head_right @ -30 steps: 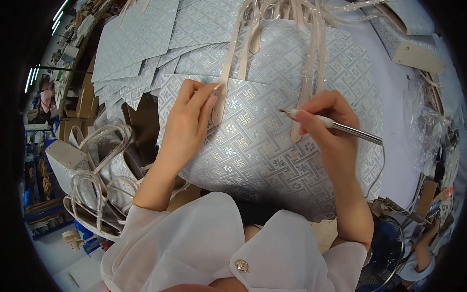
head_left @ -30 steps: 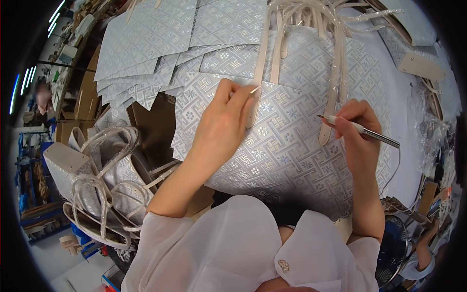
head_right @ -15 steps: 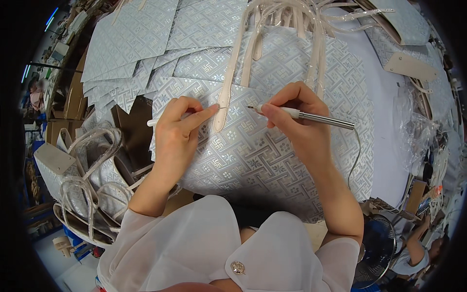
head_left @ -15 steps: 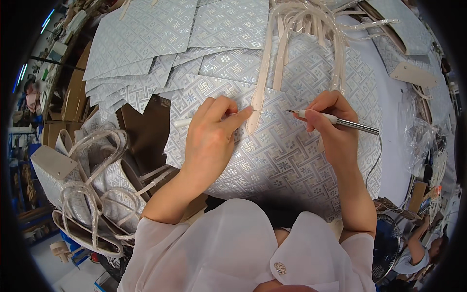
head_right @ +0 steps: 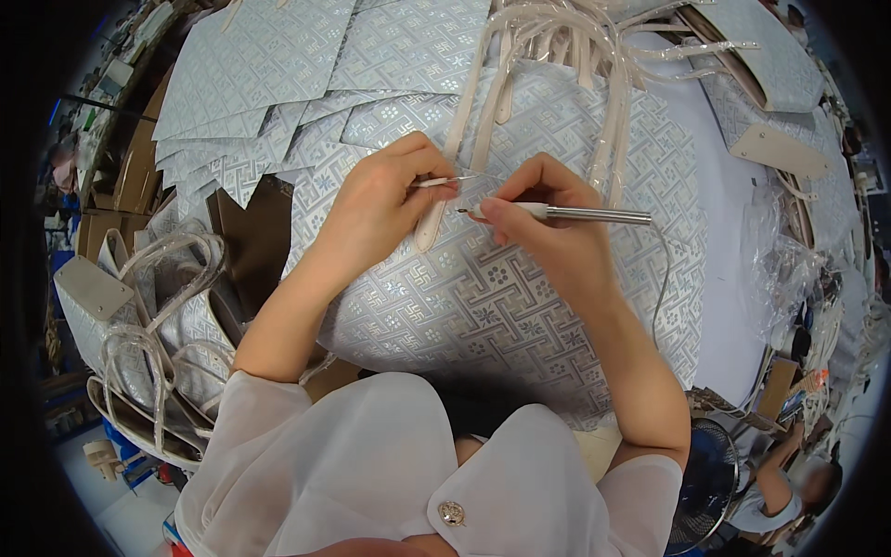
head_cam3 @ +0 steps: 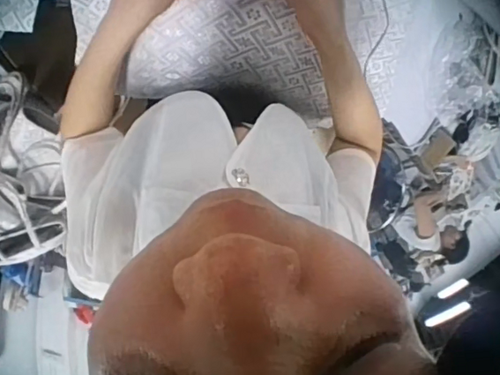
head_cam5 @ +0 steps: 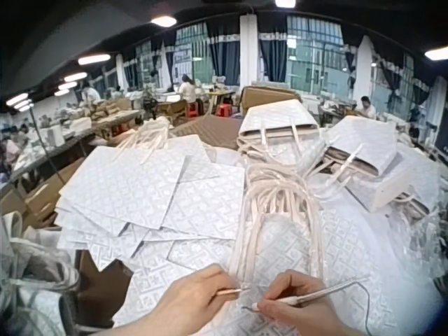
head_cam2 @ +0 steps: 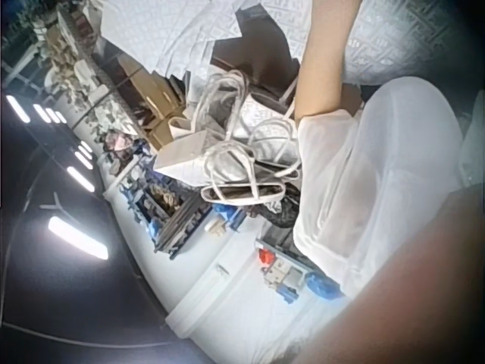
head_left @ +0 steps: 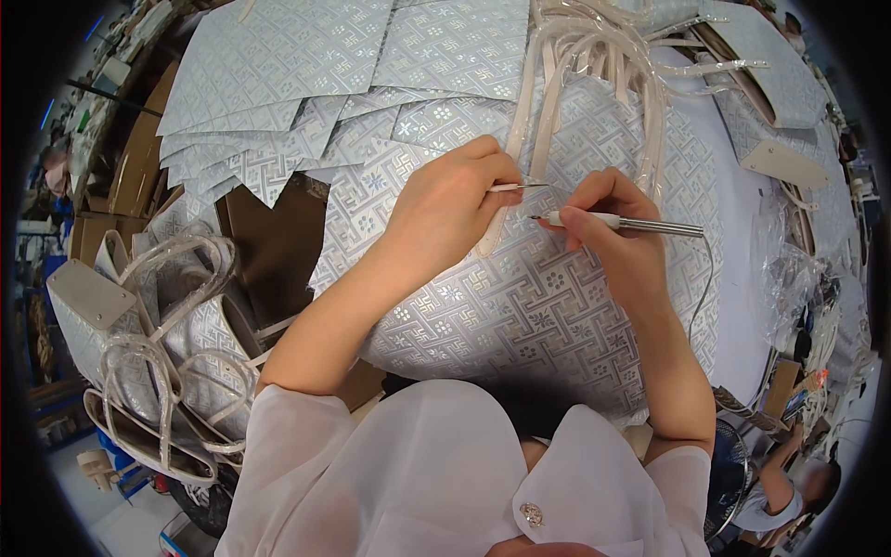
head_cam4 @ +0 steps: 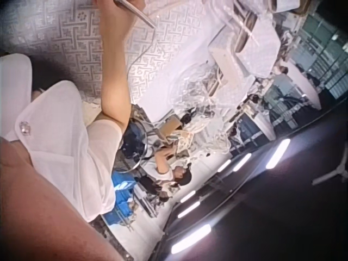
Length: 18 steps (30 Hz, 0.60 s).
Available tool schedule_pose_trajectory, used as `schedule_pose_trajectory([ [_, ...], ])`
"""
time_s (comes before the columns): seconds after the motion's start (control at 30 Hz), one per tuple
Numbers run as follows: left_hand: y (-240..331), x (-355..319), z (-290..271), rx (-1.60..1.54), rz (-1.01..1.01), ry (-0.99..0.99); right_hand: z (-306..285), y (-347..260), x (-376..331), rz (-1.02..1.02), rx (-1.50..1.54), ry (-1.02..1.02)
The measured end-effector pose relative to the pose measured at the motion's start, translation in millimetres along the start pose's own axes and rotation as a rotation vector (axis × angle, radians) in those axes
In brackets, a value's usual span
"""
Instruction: The recorder marks and assembles components of white handbags at a production workstation.
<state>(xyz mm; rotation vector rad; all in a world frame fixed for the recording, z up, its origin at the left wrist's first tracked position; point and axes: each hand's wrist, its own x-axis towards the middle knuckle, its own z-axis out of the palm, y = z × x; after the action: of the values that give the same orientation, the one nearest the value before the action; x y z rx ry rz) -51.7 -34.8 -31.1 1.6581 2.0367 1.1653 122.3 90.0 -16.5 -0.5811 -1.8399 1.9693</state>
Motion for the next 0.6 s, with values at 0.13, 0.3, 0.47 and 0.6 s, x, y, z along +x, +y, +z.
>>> schedule_pose_trajectory([
  [0.13, -2.4, -3.0, -1.5, -0.162, -0.1, 0.027, 10.9, 4.6, 6.1, -0.047, -0.193, 0.004],
  [0.3, 3.6, -1.4, -12.4, -0.275, -0.256, -0.028, 14.3, 13.7, 7.1, -0.12, -0.236, -0.001],
  [0.47, 6.4, 1.0, -15.3, -0.286, -0.322, -0.067, 14.1, 14.4, 7.0, -0.139, -0.304, -0.022],
  [0.6, 4.4, 0.9, -14.4, -0.292, -0.314, -0.054, 14.2, 17.0, 8.1, -0.149, -0.315, -0.022],
])
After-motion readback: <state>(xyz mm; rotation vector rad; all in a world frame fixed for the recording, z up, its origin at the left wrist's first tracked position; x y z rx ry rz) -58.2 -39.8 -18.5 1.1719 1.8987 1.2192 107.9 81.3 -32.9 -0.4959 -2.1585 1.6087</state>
